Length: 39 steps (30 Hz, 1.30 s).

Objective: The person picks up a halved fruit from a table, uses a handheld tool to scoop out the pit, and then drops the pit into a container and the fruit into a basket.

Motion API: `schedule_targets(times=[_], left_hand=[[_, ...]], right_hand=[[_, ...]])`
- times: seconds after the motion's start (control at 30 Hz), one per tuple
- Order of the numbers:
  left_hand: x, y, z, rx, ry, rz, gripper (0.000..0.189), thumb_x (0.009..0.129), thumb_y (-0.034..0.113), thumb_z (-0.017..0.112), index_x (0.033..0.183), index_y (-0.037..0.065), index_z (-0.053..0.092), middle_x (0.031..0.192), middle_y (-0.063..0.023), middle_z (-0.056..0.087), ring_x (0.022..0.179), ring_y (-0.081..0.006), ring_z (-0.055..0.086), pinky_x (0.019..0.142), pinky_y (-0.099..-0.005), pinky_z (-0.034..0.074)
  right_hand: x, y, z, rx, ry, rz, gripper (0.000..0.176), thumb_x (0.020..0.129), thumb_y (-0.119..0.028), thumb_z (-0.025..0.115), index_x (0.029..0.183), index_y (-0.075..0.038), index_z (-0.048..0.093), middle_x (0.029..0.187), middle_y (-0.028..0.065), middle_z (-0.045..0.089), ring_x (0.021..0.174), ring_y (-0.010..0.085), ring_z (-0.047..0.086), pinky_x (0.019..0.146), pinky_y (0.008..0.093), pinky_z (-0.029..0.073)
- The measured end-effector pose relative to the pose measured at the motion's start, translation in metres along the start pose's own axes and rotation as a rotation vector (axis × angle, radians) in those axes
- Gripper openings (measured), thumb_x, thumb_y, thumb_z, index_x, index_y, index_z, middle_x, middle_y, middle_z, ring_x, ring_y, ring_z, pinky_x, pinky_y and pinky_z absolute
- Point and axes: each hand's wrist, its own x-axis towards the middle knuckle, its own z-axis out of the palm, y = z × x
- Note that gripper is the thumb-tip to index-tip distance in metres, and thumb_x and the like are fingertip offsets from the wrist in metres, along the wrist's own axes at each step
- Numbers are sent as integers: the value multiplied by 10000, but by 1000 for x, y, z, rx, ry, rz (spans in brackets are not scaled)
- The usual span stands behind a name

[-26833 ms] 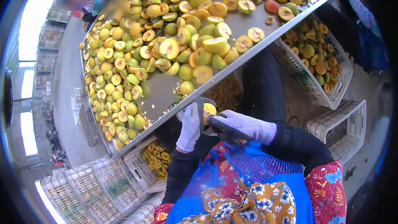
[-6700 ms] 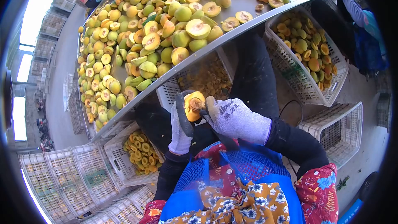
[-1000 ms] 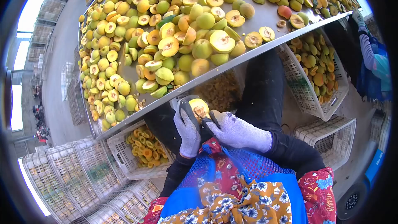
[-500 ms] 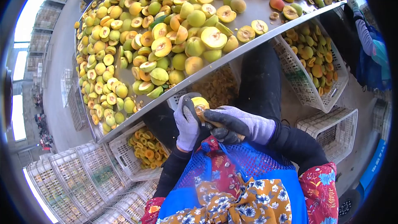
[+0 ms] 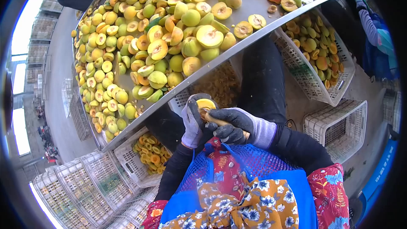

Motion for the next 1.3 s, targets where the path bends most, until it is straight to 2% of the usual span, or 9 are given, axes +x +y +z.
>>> schedule_targets(times=[0.13,0.3,0.4,0.53,0.8,0.83,0.93,1.13,1.3], left_hand=[[3,3,4,-28,4,77,455,1048,394,374,1072,6,609,899,-84,660,814,-158,646,762,-291,514],[10,0,1,428,47,102,437,1032,394,419,1040,6,620,875,-82,658,802,-157,643,752,-294,520],[20,2,-3,-14,-34,-148,373,1026,326,434,1029,4,621,856,-75,659,806,-156,647,747,-292,526],[24,15,-1,101,-120,-43,381,1022,329,429,1056,7,631,881,-72,669,812,-163,653,750,-295,532],[18,4,-3,-228,-58,-436,534,1040,434,393,966,-10,680,860,-102,691,782,-167,662,728,-302,530],[18,5,-3,-55,-80,-327,538,1042,431,392,960,-16,680,848,-109,692,777,-171,664,724,-304,529],[15,9,4,329,-76,-94,547,1046,418,383,946,-32,678,819,-128,695,764,-179,667,716,-309,526],[11,3,20,253,161,-181,549,1054,394,361,949,-49,667,829,-130,696,758,-184,666,720,-313,525],[8,12,23,218,40,41,584,1049,453,333,985,-29,655,867,-117,689,764,-195,663,728,-305,532]], right_hand=[[0,-5,0,112,-175,122,386,1016,-408,465,984,-29,527,567,18,435,366,56,369,296,180,306],[3,-6,10,-45,-10,-12,392,1009,-413,479,939,-33,546,567,10,449,359,61,367,293,191,303],[3,-12,7,17,-43,15,397,1003,-417,490,916,-36,560,558,4,452,350,65,366,292,201,305],[1,-15,1,31,-51,37,407,998,-436,496,924,-44,577,539,1,457,343,80,377,290,210,311],[-7,-15,6,-1227,540,-356,500,941,-550,555,866,-58,606,574,-10,517,411,82,477,337,224,356],[-5,-15,2,-1346,574,-390,504,935,-555,565,855,-59,607,578,-13,519,425,77,486,344,224,360],[-13,-1,22,-909,463,-274,486,947,-538,554,916,-54,584,564,-24,491,440,74,484,353,219,376],[-10,-8,-6,-52,40,-10,443,1007,-462,452,991,-32,557,551,24,470,351,98,416,282,219,342],[-10,-11,-21,83,-190,100,446,1014,-455,434,1030,-25,550,564,24,452,352,90,397,283,211,345]])
